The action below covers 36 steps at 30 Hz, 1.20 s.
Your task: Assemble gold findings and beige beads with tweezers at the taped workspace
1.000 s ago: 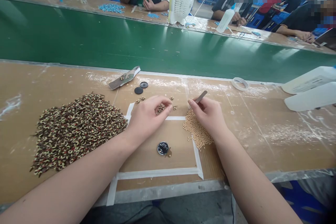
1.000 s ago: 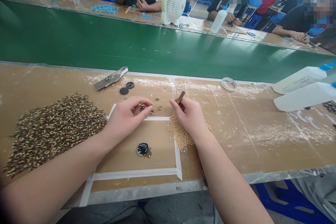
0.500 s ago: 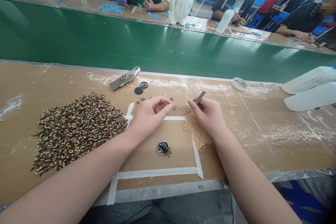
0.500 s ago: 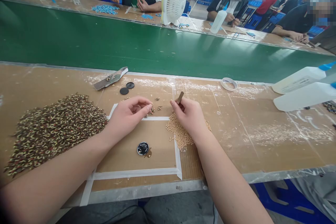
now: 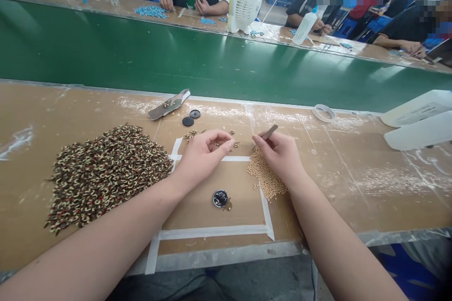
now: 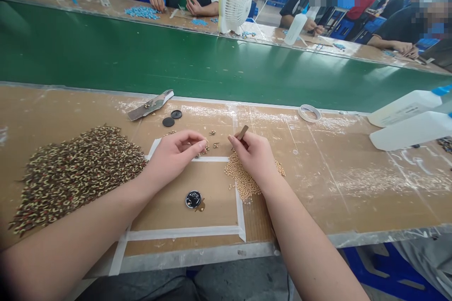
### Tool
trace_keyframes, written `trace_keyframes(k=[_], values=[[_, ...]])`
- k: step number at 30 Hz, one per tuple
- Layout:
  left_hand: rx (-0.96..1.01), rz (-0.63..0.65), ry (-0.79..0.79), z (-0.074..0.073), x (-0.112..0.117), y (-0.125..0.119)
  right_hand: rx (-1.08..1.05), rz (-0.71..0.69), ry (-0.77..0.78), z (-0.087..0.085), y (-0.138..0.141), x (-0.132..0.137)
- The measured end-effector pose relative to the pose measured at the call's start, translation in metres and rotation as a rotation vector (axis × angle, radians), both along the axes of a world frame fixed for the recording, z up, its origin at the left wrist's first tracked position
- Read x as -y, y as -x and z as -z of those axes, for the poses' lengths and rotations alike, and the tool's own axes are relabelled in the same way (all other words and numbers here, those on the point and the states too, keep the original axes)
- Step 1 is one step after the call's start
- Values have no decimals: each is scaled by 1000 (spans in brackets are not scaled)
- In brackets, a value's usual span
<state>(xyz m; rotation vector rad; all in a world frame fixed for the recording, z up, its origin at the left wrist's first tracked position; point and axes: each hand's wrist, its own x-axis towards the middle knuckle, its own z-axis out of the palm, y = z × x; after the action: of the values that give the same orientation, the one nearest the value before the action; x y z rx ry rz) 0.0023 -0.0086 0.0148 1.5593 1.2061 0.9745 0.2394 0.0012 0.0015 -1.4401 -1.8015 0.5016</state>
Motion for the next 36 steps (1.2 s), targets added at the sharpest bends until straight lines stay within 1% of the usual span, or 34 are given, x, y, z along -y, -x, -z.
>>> trace_keyframes(k=[2, 4, 6, 9, 12, 16, 22, 31, 36], values=[[43, 63, 92, -3, -1, -1, -182, -33, 14, -3, 4, 5], [114, 145, 240, -5, 0, -2, -412, -104, 48, -5, 9, 9], [228, 223, 393, -4, 1, -3, -584, -180, 76, -6, 13, 12], [372, 282, 541, -1, 3, -4, -694, -258, 103, -5, 17, 13], [424, 317, 623, 2, 4, -4, -724, -298, 122, -2, 19, 13], [436, 368, 663, 4, 4, -3, -720, -278, 107, 0, 20, 13], [475, 331, 684, 6, 4, -4, -683, -249, 116, -2, 22, 13], [404, 312, 648, 3, 7, -8, -648, -193, 108, -1, 22, 14], [388, 309, 636, 4, 8, -9, -610, -223, 65, -2, 22, 16]])
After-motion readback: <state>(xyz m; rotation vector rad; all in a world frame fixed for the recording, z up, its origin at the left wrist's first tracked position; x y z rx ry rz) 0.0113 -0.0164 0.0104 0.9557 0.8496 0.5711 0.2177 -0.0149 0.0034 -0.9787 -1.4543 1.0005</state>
